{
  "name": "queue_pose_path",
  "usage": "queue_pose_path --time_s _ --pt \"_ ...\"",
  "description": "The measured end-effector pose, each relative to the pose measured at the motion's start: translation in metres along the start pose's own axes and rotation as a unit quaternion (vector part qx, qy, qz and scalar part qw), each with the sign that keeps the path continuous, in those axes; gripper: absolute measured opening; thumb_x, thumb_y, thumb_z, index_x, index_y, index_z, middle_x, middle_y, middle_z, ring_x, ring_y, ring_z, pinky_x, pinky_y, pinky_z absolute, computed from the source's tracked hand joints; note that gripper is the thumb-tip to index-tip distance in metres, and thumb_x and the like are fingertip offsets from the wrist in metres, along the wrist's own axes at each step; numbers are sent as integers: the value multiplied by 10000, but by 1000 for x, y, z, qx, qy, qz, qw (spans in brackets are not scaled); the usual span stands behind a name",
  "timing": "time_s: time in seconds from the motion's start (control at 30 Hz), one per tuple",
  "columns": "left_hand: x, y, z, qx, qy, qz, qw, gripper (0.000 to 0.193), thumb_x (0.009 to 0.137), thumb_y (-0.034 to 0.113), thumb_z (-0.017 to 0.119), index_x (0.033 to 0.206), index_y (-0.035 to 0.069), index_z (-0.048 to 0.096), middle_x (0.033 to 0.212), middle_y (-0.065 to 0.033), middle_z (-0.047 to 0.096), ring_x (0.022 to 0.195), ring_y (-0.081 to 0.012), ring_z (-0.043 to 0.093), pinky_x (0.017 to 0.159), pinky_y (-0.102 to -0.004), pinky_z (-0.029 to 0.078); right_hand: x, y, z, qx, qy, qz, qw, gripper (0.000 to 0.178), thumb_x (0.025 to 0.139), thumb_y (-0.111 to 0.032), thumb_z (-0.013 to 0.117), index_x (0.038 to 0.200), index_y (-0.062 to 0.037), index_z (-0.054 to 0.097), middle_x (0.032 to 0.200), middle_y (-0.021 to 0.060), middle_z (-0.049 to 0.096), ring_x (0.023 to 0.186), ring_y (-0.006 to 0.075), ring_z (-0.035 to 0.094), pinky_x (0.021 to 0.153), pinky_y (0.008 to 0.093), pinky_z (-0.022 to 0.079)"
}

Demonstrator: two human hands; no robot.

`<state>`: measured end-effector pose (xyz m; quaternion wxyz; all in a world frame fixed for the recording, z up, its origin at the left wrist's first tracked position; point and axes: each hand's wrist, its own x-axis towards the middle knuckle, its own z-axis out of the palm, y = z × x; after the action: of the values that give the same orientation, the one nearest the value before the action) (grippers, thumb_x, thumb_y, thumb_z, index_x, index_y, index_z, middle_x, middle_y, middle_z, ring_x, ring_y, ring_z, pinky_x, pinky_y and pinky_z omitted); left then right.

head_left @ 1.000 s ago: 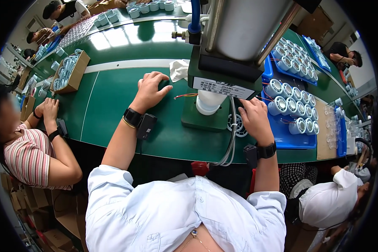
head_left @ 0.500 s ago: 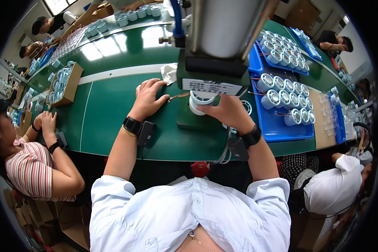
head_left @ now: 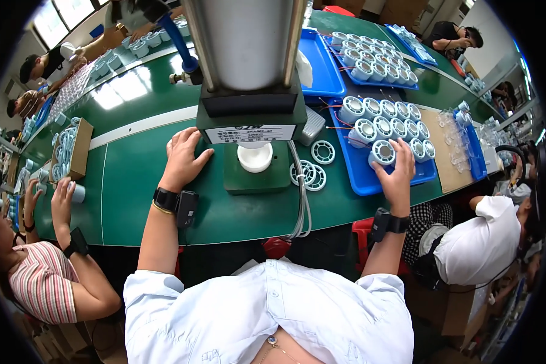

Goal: The person picks up a white plastic ring from a box, places it onto a motor component, and presses the assembly into a machine. They then place the finished motor onto a blue tray and repeat the process.

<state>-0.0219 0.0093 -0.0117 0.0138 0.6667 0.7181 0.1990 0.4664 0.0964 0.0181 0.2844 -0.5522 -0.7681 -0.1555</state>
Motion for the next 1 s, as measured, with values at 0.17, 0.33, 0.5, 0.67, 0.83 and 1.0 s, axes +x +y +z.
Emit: queue_pose_path --time_s 0.17,0.33,0.5,0.67,0.83,1.0 --pt "-6 11 -14 -9 2 -22 1000 429 834 311 691 1228 155 623 1320 -100 529 1268 -298 434 1067 -459 295 17 -43 -8 144 76 -19 986 394 843 -151 684 1208 -63 564 1207 101 597 1120 251 564 1006 347 381" --pt "-6 -2 -18 -107 85 26 990 265 829 262 694 1083 190 715 1137 -42 642 1199 -269 500 1029 -451 332 20 -78 24 432 -105 -68 893 140 929 -38 558 1056 -19 616 947 52 634 850 132 555 763 253 424" --pt "-35 -64 -95 67 234 -14 970 264 806 227 719 1062 164 717 1120 -30 653 1175 -274 516 998 -437 375 13 -77 37 491 -159 -12 856 93 943 -16 535 994 -9 612 846 20 607 731 86 509 670 218 407" --pt "-100 -165 -153 172 134 -249 944 577 757 271 761 1292 168 569 1312 -42 564 1172 -241 521 971 -428 413 17 -78 38 502 -161 15 850 76 950 -22 539 965 -7 612 827 3 592 697 71 482 636 212 385" --pt "-117 -189 -140 -118 154 -253 948 710 744 216 803 1360 94 471 1256 -75 585 997 -185 590 828 -313 516 21 -85 33 507 -169 20 845 80 952 -21 536 972 -12 613 837 -1 595 686 63 461 631 207 380" --pt "-101 -161 -117 -338 76 -366 864 636 742 160 823 1284 57 507 1135 -42 615 930 -149 613 755 -273 539 21 -89 28 511 -174 23 842 104 965 -45 516 987 -24 615 851 -4 613 701 51 479 628 191 380"
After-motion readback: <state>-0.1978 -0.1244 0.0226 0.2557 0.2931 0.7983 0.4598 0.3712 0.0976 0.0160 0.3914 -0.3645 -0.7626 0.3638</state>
